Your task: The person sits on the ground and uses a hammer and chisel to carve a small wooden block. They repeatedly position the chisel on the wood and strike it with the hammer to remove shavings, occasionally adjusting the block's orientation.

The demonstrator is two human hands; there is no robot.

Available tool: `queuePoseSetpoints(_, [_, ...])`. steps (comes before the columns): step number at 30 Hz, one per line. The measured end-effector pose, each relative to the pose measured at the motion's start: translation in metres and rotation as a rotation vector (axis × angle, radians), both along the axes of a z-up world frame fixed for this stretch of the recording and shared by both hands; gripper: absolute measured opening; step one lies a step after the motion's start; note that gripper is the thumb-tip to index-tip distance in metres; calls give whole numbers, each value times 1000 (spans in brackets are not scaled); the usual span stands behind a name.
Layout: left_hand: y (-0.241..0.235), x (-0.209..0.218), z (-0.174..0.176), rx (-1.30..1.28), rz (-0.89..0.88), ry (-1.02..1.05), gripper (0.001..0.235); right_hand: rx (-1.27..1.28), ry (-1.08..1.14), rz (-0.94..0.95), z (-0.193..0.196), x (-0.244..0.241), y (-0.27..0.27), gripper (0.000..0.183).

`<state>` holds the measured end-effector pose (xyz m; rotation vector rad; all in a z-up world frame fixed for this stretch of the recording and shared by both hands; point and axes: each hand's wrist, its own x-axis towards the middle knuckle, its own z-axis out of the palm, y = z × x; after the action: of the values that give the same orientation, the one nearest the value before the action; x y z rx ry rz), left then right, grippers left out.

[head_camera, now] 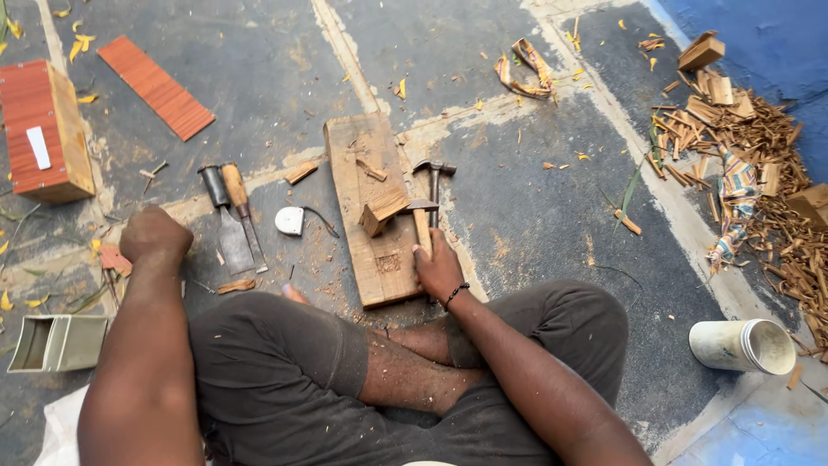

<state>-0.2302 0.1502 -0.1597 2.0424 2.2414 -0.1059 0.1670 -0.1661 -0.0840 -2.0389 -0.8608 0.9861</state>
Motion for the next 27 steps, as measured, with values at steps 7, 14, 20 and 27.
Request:
queuePoseSetpoints(7, [-44, 113, 115, 195, -381, -921, 24, 61, 40, -6, -3, 1, -2, 42])
queuePoseSetpoints(14, [-175, 245, 183, 29, -765, -1029, 12, 94, 200, -54, -10, 4, -2, 46])
queuePoseSetpoints(20, [-189, 250, 162, 120, -816, -961, 12, 118, 166, -26, -11, 4, -4, 42])
queuePoseSetpoints(27, [-186, 243, 145, 135, -823, -939, 7, 86, 138, 22, -11, 6, -3, 38])
